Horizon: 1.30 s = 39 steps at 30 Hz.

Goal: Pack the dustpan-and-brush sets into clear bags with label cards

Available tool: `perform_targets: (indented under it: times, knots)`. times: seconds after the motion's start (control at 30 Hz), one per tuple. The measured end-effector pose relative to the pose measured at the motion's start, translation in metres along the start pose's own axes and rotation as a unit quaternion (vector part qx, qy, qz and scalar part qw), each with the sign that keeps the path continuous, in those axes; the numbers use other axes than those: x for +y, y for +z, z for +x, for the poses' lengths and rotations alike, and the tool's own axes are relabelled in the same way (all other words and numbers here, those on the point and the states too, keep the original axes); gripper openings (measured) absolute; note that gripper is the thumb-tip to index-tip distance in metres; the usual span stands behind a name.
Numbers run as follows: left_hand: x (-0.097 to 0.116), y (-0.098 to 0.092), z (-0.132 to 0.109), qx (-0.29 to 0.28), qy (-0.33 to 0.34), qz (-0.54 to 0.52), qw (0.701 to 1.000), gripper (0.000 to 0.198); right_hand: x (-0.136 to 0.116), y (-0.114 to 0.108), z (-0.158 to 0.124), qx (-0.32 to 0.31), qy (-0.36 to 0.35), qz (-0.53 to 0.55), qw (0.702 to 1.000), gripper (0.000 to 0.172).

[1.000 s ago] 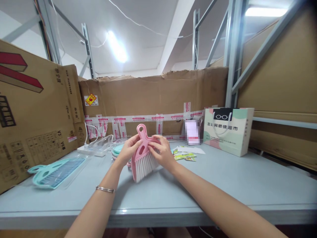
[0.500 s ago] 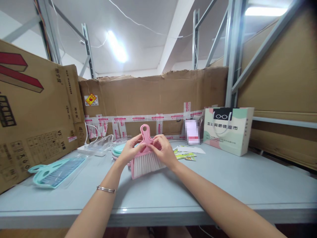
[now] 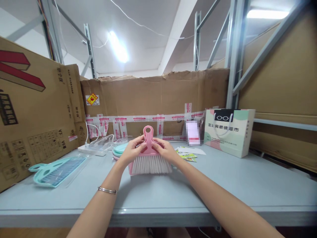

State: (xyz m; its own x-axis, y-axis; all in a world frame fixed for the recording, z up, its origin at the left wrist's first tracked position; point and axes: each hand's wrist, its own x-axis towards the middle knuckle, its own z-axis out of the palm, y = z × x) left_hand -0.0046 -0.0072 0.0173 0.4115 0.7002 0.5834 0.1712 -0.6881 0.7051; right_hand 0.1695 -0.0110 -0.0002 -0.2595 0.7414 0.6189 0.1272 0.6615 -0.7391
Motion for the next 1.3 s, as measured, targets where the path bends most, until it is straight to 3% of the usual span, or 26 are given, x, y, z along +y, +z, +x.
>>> perform_targets:
  times: [0.2, 0.43, 0.67, 0.77, 0.87, 1.1, 1.3]
  knots:
    - [0.001, 0.003, -0.001, 0.017, 0.040, 0.029, 0.999, 0.032, -0.001, 0.001, 0.003, 0.021, 0.027, 0.060, 0.998, 0.042]
    - [0.002, 0.005, 0.000, 0.009, 0.024, -0.006, 1.000, 0.030, 0.002, 0.000, 0.003, 0.077, -0.038, -0.061, 0.994, 0.029]
    - [-0.005, 0.005, 0.001, 0.017, -0.002, 0.016, 1.000, 0.036, 0.006, 0.001, 0.004, 0.057, 0.030, 0.025, 0.998, 0.039]
    - [-0.008, 0.006, 0.002, -0.004, -0.040, 0.015, 0.999, 0.038, 0.011, -0.002, 0.003, 0.093, 0.012, -0.050, 0.994, 0.036]
    - [-0.009, 0.006, 0.002, 0.027, -0.058, 0.016, 0.998, 0.033, 0.013, -0.005, 0.001, 0.130, -0.006, -0.138, 0.982, 0.034]
    - [-0.012, 0.004, 0.003, 0.091, -0.100, -0.020, 0.991, 0.038, 0.018, -0.004, -0.001, 0.053, 0.036, -0.151, 0.986, 0.028]
    - [-0.007, 0.004, 0.002, 0.083, -0.106, -0.030, 0.990, 0.038, 0.021, -0.003, -0.001, 0.058, 0.040, -0.152, 0.986, 0.028]
